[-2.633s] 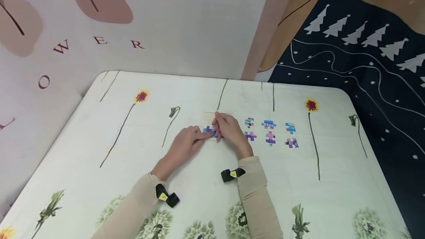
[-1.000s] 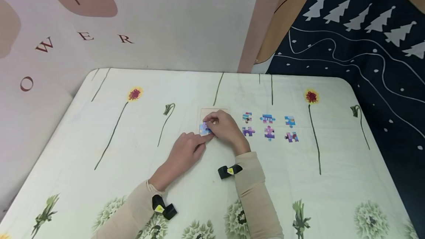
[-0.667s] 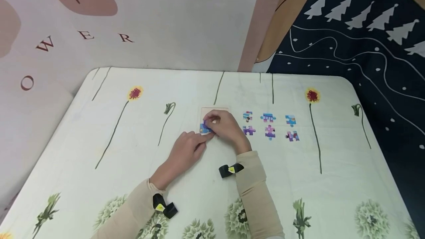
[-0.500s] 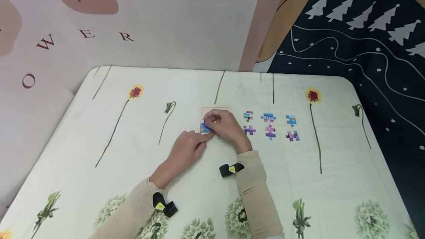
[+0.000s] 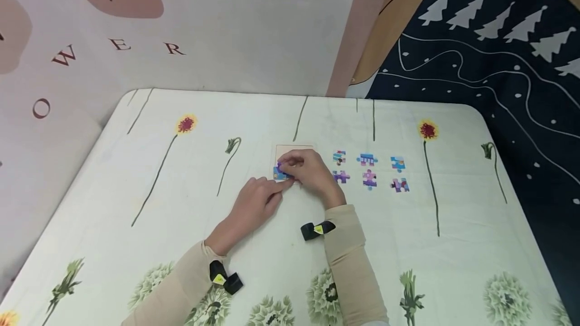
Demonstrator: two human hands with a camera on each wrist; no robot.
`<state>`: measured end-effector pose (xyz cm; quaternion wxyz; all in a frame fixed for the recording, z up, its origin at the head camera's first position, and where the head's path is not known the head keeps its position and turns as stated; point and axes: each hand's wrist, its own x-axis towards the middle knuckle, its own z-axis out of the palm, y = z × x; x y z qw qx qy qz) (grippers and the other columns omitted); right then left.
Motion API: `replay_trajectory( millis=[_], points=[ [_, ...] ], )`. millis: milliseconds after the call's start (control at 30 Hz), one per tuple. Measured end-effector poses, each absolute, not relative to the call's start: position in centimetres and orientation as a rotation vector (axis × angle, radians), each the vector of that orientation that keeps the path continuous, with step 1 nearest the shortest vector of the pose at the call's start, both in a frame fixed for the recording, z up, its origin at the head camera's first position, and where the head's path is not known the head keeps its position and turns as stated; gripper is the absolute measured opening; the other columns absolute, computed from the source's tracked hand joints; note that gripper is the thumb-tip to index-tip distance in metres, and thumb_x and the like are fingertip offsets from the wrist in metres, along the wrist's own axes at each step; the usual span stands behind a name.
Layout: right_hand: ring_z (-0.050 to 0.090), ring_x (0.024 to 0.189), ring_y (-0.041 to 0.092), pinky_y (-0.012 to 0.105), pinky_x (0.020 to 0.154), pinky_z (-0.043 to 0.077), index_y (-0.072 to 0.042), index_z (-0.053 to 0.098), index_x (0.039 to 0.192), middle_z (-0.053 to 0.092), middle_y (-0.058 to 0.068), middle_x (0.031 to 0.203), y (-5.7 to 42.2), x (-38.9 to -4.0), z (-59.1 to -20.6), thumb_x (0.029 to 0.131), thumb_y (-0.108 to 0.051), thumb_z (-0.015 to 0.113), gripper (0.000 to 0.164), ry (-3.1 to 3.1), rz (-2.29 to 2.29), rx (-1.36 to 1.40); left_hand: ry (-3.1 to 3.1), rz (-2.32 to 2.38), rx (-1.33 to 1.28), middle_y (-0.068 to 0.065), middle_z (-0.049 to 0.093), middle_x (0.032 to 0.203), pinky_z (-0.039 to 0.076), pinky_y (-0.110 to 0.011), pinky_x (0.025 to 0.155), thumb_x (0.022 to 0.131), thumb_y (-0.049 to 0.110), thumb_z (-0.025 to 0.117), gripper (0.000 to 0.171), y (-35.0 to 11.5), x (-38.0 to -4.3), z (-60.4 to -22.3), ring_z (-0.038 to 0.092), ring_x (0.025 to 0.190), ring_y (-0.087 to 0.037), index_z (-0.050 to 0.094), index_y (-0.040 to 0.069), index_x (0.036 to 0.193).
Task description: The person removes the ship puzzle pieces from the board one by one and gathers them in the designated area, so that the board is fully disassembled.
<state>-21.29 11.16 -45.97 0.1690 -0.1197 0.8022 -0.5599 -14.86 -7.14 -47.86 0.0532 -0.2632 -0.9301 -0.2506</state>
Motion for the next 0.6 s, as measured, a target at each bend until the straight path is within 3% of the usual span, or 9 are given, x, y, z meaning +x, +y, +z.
replay_trajectory(
  millis=[233, 400, 600],
  points=[
    [0.052, 0.059, 0.017, 0.025, 0.053, 0.045, -0.006, 0.077, 0.114, 0.074, 0.008, 0.094, 11.8, -21.1, -45.8, 0.1, -0.013, 0.071, 0.017, 2.308, -1.63, -0.337, -2.813, -0.777, -0.806, -0.001, 0.065, 0.067, 0.032, -0.032, 0.06, 0.096, 0.004, 0.06, 0.041, -6.8, -14.9, -48.0, 0.047, 0.06, -0.018, 0.075, 0.021, 0.13],
    [0.056, 0.07, 0.019, 0.025, 0.058, 0.046, -0.01, 0.077, 0.117, 0.073, 0.006, 0.099, 13.3, -20.0, -44.3, 0.1, -0.018, 0.071, 0.02, 2.444, -1.638, -0.271, -2.829, -0.79, -0.815, 0.005, 0.055, 0.06, 0.03, -0.031, 0.06, 0.097, 0.005, 0.059, 0.041, -6.6, -15.0, -48.1, 0.042, 0.058, -0.015, 0.074, 0.021, 0.131],
    [0.051, 0.061, 0.019, 0.027, 0.055, 0.044, -0.008, 0.077, 0.114, 0.073, 0.01, 0.097, 16.3, -17.9, -42.2, 0.098, -0.016, 0.073, 0.018, 2.536, -1.553, -0.281, -2.855, -0.774, -0.777, 0.007, 0.051, 0.057, 0.031, -0.03, 0.061, 0.097, 0.006, 0.062, 0.04, -7.1, -15.0, -48.1, 0.04, 0.058, -0.014, 0.073, 0.021, 0.132]
  ],
)
